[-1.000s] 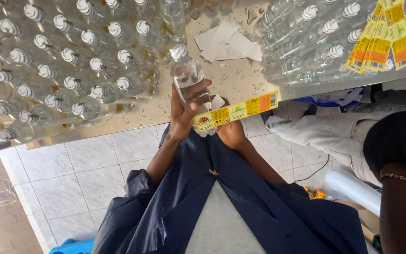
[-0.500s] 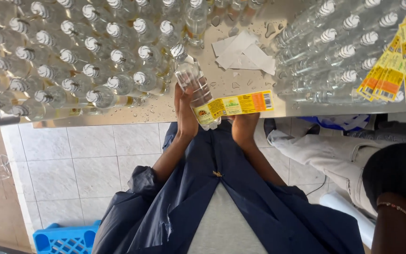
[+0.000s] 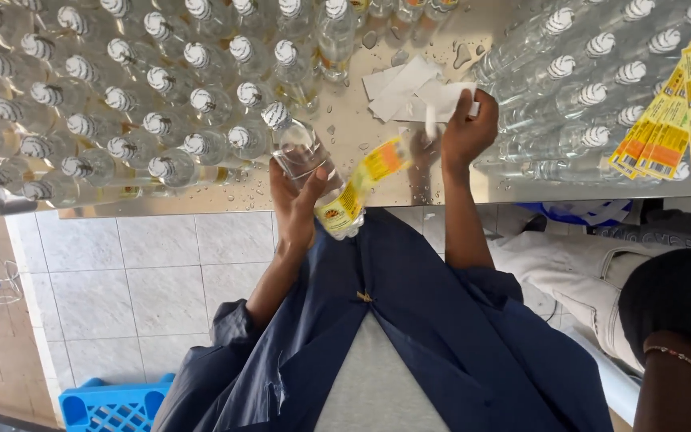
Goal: Manually applying adhesive labels to small plastic bottles on a production line.
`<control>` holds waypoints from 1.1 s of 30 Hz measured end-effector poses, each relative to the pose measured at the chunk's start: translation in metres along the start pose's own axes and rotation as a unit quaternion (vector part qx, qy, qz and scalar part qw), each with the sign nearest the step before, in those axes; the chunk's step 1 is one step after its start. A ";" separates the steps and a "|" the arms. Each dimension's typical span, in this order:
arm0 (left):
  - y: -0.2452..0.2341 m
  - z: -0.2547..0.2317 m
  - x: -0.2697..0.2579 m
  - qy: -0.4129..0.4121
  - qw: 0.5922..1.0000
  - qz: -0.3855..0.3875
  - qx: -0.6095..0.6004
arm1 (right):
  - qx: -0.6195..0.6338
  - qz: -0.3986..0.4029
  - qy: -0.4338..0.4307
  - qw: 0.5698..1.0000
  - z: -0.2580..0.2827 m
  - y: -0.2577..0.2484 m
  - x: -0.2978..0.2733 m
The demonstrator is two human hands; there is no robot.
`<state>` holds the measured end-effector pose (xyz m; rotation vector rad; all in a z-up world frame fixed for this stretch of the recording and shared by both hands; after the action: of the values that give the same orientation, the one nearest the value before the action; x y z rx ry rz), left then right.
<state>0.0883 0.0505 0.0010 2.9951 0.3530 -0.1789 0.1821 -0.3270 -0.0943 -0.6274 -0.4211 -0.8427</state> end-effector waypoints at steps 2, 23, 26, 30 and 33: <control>-0.007 -0.006 -0.002 0.007 0.999 -0.005 0.031 | -0.027 0.022 -0.003 0.999 -0.007 0.012 -0.005; -0.017 -0.035 -0.015 0.000 0.997 -0.013 0.071 | 0.424 0.316 0.429 0.732 0.125 0.024 -0.143; -0.021 -0.019 -0.019 -0.033 0.997 -0.027 0.066 | 0.419 0.310 0.408 0.749 0.127 0.024 -0.140; -0.022 -0.007 -0.027 -0.067 0.997 -0.028 0.038 | 0.429 0.307 0.407 0.746 0.132 0.028 -0.149; -0.017 -0.010 -0.025 -0.055 0.997 -0.039 0.024 | 0.436 0.313 0.420 0.732 0.133 0.036 -0.164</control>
<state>0.0608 0.0624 0.0120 3.0046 0.4589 -0.3636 0.0989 -0.1301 -0.1016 0.5182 0.2590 -0.1331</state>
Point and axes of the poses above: each hand's wrist, its own x-axis towards the middle knuckle, its own y-axis out of the palm, z = x × y, the point moved 9 cm from there along x, towards the middle knuckle, and after that the axes turned 10 degrees about x, right-handed, at the moved point
